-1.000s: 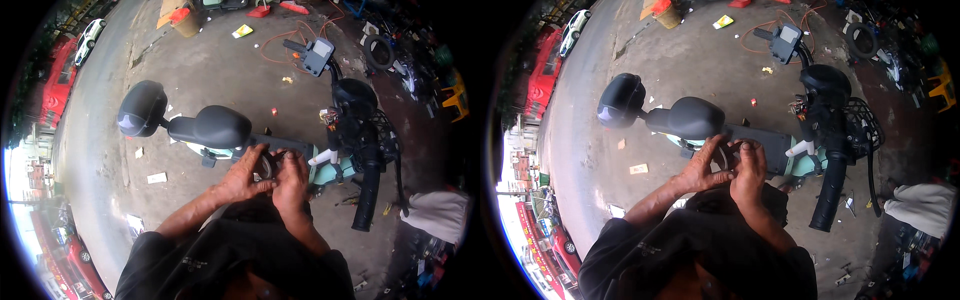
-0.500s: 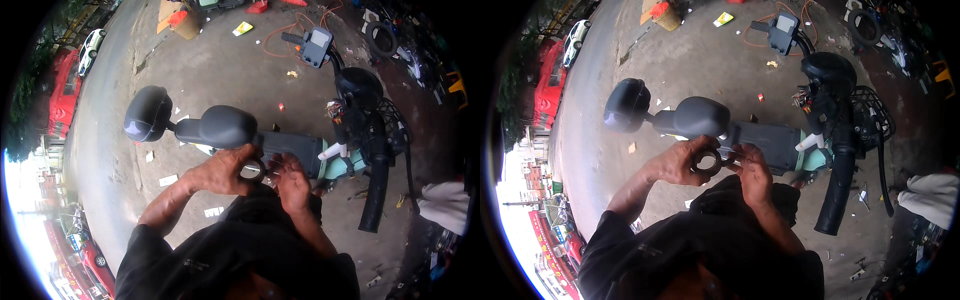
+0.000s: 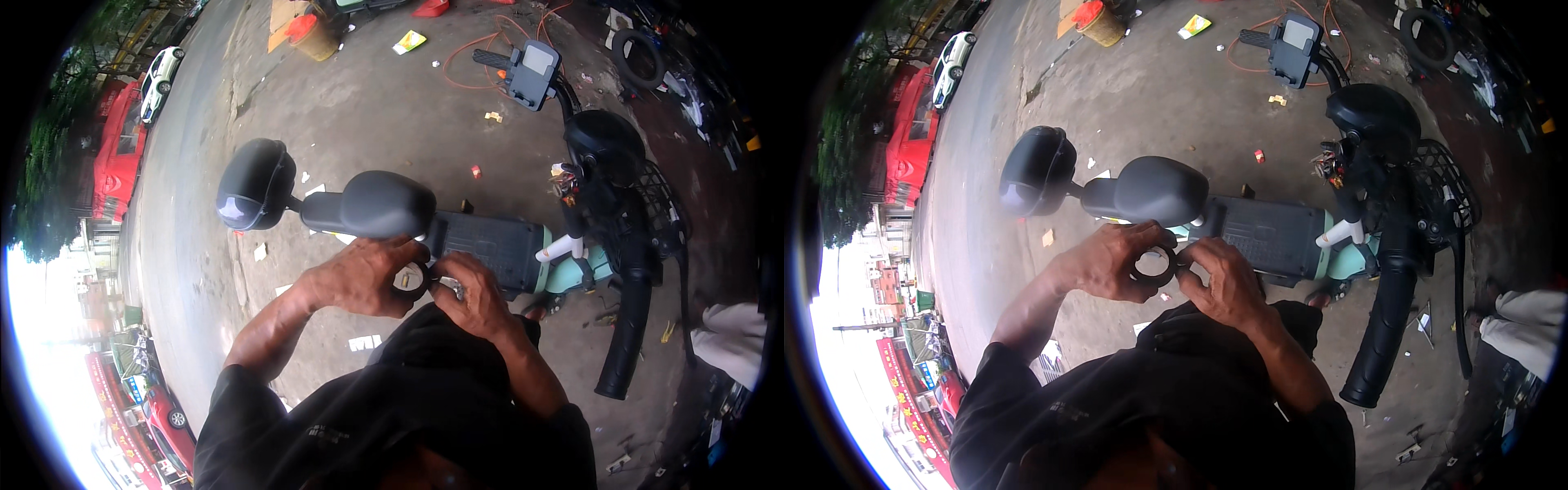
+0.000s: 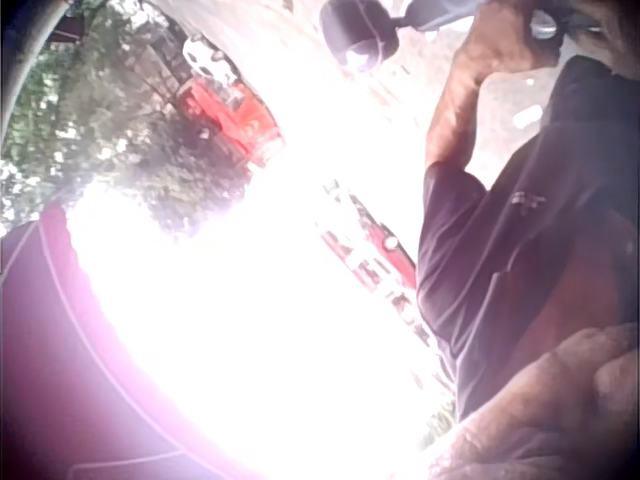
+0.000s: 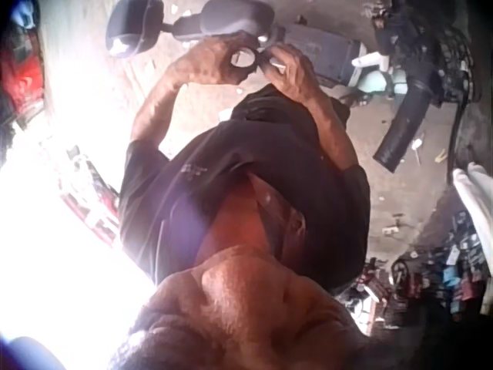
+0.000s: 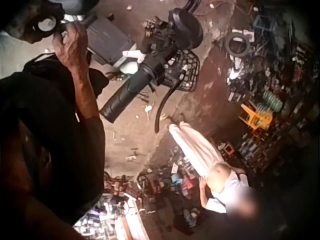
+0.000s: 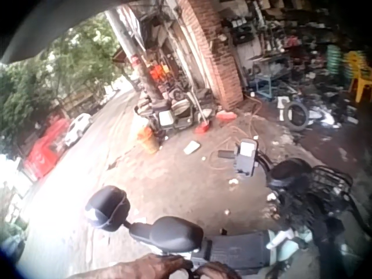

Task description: The person manipulates scooter parts, handles a tape roll, and works on the wiring and handlebars of two different electric scooters.

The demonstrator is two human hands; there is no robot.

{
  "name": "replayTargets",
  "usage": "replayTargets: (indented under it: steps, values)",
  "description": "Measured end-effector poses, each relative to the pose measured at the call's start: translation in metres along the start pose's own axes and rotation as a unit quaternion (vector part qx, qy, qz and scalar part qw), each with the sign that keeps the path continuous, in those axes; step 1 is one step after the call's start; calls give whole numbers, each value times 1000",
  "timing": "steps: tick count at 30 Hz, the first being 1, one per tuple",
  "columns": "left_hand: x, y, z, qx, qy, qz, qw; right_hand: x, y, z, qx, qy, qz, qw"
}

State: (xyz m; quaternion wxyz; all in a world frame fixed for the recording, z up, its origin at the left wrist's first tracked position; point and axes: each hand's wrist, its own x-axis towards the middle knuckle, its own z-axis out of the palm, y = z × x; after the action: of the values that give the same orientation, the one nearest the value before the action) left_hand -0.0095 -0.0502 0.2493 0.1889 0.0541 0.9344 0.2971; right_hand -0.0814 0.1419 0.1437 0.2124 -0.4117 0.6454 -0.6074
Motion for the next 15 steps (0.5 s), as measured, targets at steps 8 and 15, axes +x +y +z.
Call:
replayTargets:
  steps: [8, 15]
  values:
    - [-22, -23, 38, -40, 67, -7, 997, 0, 12, 31, -35, -38, -33, 998]
    - [-33, -155, 75, -34, 296, -246, 922, 18, 0, 31, 270, -142, 66, 950]
